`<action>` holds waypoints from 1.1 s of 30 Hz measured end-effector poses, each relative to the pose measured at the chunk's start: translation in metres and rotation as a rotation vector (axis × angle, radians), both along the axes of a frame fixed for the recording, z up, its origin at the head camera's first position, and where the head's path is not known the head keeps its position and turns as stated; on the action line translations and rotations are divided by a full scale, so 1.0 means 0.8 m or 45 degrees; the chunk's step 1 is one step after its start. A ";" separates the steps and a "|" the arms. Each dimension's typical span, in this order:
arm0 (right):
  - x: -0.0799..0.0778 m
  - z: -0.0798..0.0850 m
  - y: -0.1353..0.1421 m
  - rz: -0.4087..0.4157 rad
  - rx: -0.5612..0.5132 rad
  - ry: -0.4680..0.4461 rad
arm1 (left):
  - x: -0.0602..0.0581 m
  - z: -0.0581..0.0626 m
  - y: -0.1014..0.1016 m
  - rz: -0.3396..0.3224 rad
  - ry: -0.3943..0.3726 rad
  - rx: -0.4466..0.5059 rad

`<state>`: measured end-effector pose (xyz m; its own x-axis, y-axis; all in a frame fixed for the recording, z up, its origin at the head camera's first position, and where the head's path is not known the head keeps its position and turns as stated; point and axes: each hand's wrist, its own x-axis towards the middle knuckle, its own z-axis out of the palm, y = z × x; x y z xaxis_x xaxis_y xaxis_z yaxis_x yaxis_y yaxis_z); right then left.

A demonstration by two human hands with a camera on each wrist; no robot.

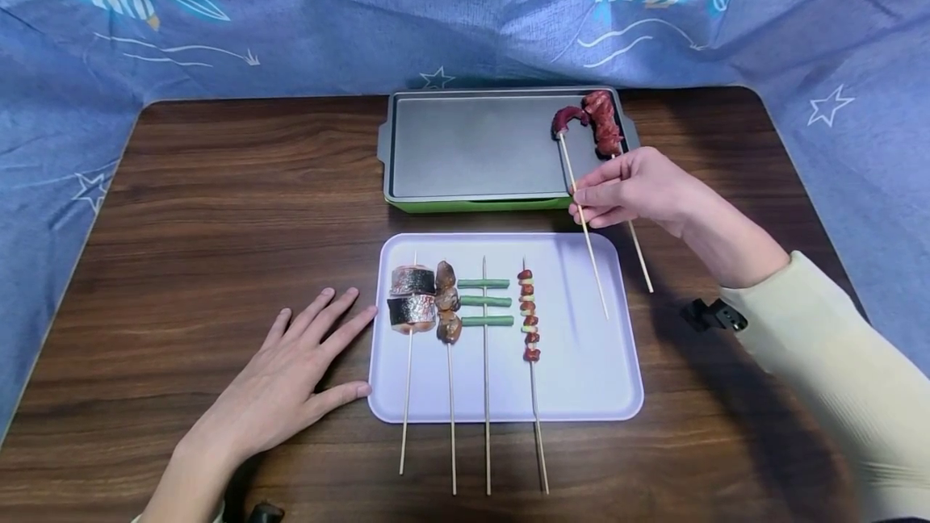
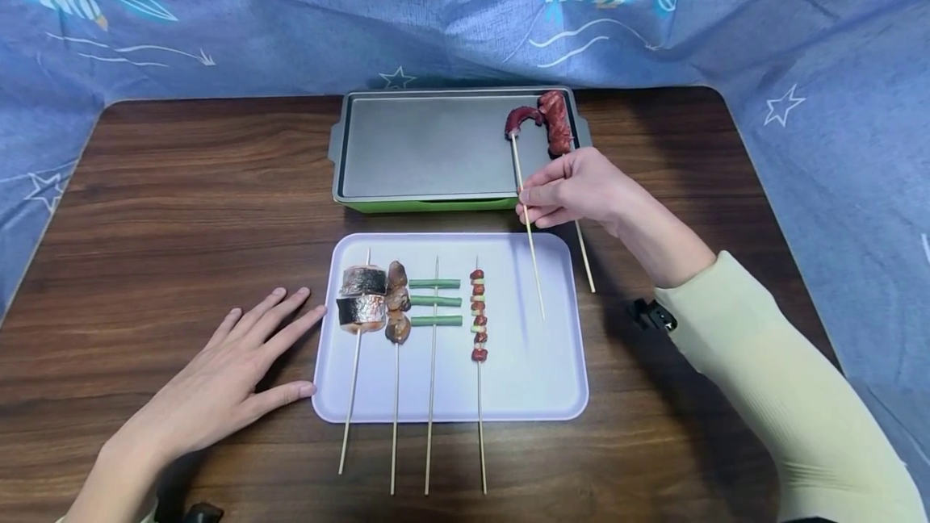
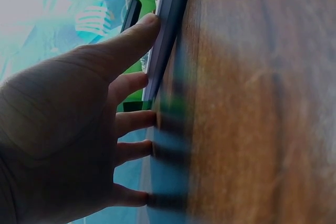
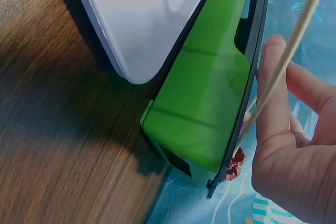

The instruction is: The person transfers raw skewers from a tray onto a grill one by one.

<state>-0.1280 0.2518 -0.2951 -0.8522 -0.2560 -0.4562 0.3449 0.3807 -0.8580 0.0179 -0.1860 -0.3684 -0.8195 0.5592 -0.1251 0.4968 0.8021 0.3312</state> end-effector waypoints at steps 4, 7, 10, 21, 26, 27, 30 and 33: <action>-0.001 -0.001 -0.001 -0.026 0.028 0.044 | 0.000 0.001 0.000 0.003 -0.006 -0.002; -0.001 -0.002 -0.003 -0.048 0.051 0.069 | 0.000 0.001 0.000 0.005 -0.013 -0.003; -0.002 -0.002 -0.005 -0.067 0.066 0.080 | 0.000 0.001 0.000 0.006 -0.018 -0.003; -0.005 -0.002 -0.012 -0.086 0.165 0.166 | 0.000 0.001 0.000 0.011 -0.020 -0.003; -0.005 -0.002 -0.013 -0.090 0.230 0.191 | 0.000 0.000 0.000 0.007 -0.012 0.000; -0.004 -0.002 -0.014 -0.091 0.242 0.194 | 0.000 0.000 0.000 0.006 -0.009 0.000; -0.004 -0.001 -0.015 -0.089 0.264 0.206 | 0.000 0.000 0.000 0.006 -0.011 0.000; -0.003 -0.001 -0.016 -0.087 0.280 0.215 | 0.000 0.001 0.000 0.009 -0.019 -0.002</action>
